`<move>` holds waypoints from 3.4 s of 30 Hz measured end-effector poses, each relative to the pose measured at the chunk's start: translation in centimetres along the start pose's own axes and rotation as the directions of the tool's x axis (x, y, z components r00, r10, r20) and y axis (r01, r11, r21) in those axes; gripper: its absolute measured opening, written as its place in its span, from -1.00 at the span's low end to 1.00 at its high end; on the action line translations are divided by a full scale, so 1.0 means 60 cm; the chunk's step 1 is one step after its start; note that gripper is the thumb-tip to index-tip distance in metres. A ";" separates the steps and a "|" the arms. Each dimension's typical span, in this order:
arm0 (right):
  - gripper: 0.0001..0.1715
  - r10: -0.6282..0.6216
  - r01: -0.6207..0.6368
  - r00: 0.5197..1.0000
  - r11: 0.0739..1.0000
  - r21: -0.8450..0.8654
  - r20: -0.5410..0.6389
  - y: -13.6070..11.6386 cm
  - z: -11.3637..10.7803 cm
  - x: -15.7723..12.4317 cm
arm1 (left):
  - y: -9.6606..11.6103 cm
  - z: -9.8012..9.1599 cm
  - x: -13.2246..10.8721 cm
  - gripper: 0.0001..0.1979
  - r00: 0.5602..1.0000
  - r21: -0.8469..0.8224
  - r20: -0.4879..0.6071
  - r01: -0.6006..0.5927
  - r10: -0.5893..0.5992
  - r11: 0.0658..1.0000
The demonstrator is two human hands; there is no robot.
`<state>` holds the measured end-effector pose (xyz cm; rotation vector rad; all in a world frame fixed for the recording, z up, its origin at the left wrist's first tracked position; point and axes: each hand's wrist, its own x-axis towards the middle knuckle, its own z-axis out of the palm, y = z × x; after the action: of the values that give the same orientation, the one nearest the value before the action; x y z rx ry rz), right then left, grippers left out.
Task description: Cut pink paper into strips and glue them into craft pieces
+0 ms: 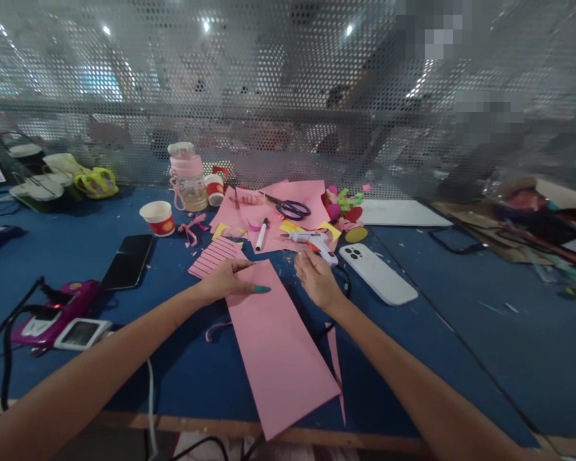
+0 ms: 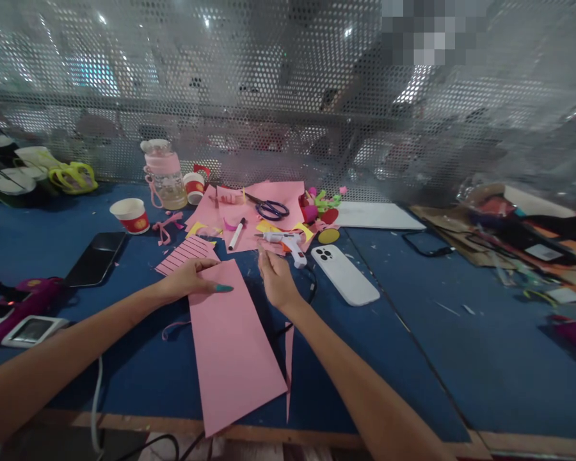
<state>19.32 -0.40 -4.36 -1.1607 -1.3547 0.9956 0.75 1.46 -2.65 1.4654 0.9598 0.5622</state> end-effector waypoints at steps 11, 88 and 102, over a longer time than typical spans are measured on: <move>-0.66 0.242 -0.265 0.964 0.825 0.499 0.113 -0.019 -0.007 0.016 | -0.002 -0.001 0.004 -0.61 0.996 0.090 -0.074 -0.033 0.040 0.995; -0.63 -0.127 0.053 0.980 0.909 -0.413 -0.153 -0.020 -0.051 0.012 | 0.003 0.000 0.000 -0.61 0.999 -0.020 -0.031 0.036 -0.037 0.999; -0.71 -0.101 0.139 0.981 0.963 -0.232 0.167 -0.007 -0.021 0.001 | -0.004 -0.012 0.003 -0.40 0.998 0.032 0.048 -0.053 0.051 0.998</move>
<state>20.54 -0.47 -3.79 -1.1831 -1.6884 0.8627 0.21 2.01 -2.84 1.5310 0.8997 0.5490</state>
